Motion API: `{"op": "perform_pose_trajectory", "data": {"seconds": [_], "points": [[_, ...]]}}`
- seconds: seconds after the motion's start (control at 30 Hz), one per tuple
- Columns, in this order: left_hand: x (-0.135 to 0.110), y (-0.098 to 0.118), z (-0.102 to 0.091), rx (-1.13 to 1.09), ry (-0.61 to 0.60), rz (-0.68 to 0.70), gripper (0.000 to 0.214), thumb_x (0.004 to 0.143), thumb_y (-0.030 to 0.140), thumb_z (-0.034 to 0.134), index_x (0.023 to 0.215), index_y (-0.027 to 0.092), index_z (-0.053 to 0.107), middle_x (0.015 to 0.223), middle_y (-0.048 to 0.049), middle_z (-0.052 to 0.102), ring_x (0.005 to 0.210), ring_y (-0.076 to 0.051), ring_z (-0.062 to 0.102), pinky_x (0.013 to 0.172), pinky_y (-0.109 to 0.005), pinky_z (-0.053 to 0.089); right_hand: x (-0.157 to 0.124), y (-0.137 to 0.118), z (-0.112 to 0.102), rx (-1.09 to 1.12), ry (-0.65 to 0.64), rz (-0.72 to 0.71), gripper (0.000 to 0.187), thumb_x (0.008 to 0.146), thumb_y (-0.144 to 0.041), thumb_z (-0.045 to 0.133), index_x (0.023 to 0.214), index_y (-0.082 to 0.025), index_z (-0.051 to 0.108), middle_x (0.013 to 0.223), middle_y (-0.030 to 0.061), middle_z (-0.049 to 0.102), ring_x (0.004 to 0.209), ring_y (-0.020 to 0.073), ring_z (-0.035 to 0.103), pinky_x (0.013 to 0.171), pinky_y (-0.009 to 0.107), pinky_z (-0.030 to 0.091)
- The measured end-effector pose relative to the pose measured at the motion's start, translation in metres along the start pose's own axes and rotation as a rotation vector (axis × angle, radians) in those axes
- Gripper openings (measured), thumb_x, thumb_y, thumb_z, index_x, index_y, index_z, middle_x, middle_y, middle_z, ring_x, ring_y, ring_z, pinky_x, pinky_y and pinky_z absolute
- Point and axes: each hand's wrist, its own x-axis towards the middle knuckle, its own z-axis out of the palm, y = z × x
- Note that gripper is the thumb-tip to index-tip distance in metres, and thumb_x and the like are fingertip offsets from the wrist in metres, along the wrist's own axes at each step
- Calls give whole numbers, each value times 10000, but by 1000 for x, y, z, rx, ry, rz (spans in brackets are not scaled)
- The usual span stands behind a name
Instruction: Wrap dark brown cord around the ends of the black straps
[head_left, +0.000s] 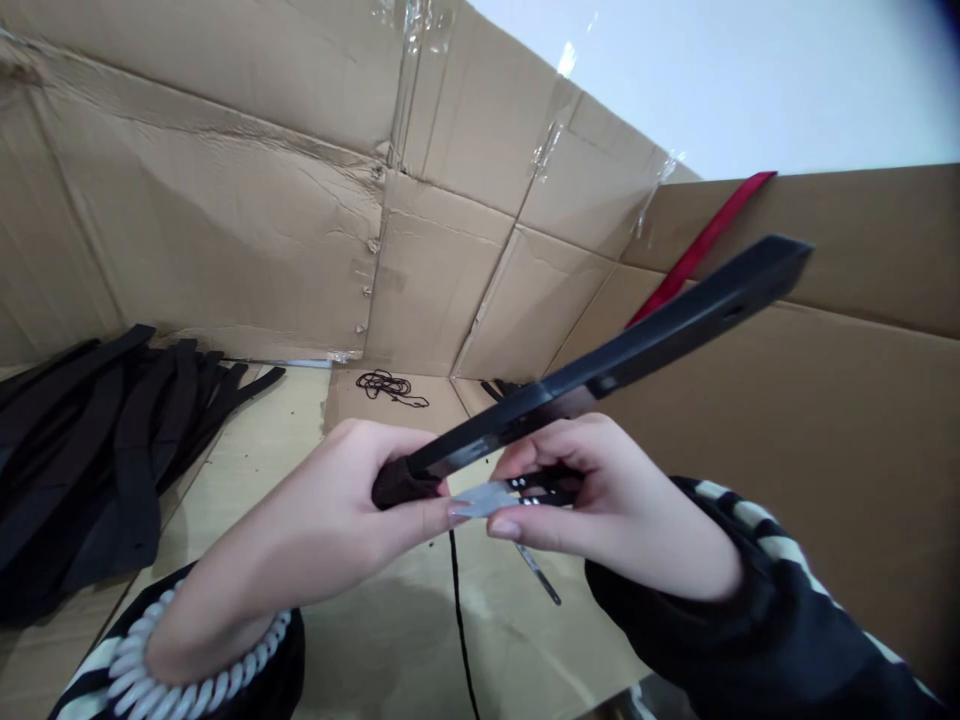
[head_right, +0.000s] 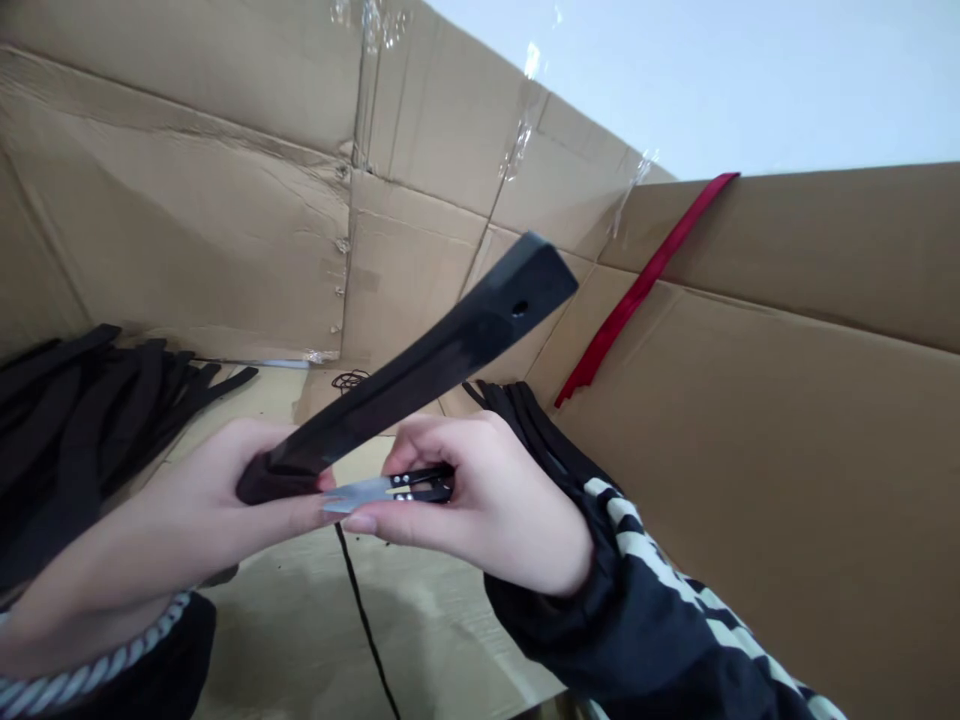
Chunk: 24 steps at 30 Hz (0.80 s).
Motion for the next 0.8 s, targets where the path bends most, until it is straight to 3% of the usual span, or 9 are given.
{"op": "perform_pose_trajectory", "data": {"seconds": [0.1, 0.23, 0.4, 0.53, 0.67, 0.8], "points": [[0, -2, 1, 8, -59, 66, 169, 817, 291, 610, 710, 163, 586, 631, 45, 421, 564, -72, 346, 468, -153, 286, 3, -2, 0, -103, -28, -53, 244, 748, -356, 733, 727, -118, 679, 625, 26, 642, 551, 92, 555, 504, 191, 422], [-1, -5, -1, 12, -81, 70, 187, 820, 261, 606, 679, 158, 540, 611, 54, 382, 539, -60, 309, 437, -141, 255, 9, 1, -2, -58, -128, -23, 279, 768, -396, 710, 713, -127, 664, 634, 21, 632, 588, 95, 566, 539, 193, 444], [3, -8, 0, 14, -125, 56, 130, 781, 173, 617, 684, 158, 532, 604, 62, 364, 534, -57, 290, 433, -144, 234, 12, -2, 0, -10, -100, -42, 232, 719, -339, 759, 718, -130, 658, 692, 14, 631, 691, 108, 591, 624, 190, 477], [5, -8, 5, -17, -191, 67, 39, 787, 176, 611, 756, 175, 587, 675, 56, 435, 619, -74, 352, 520, -151, 302, 13, -5, 1, 151, -193, 6, 147, 721, -228, 753, 811, -143, 674, 704, -12, 629, 656, 75, 564, 591, 153, 467], [5, -7, 7, -17, -180, 53, 69, 794, 200, 609, 743, 172, 572, 686, 55, 430, 630, -77, 348, 524, -159, 292, 14, -3, 2, 371, -229, 119, 123, 705, -144, 730, 701, -130, 608, 631, -31, 557, 584, 51, 495, 509, 134, 421], [5, -8, 7, 35, -186, 32, 70, 792, 243, 616, 799, 175, 601, 689, 45, 433, 645, -96, 358, 524, -187, 295, 15, -1, 5, 447, -278, 104, 138, 725, -130, 715, 680, -142, 586, 607, -48, 516, 590, 44, 491, 539, 129, 424]]}}
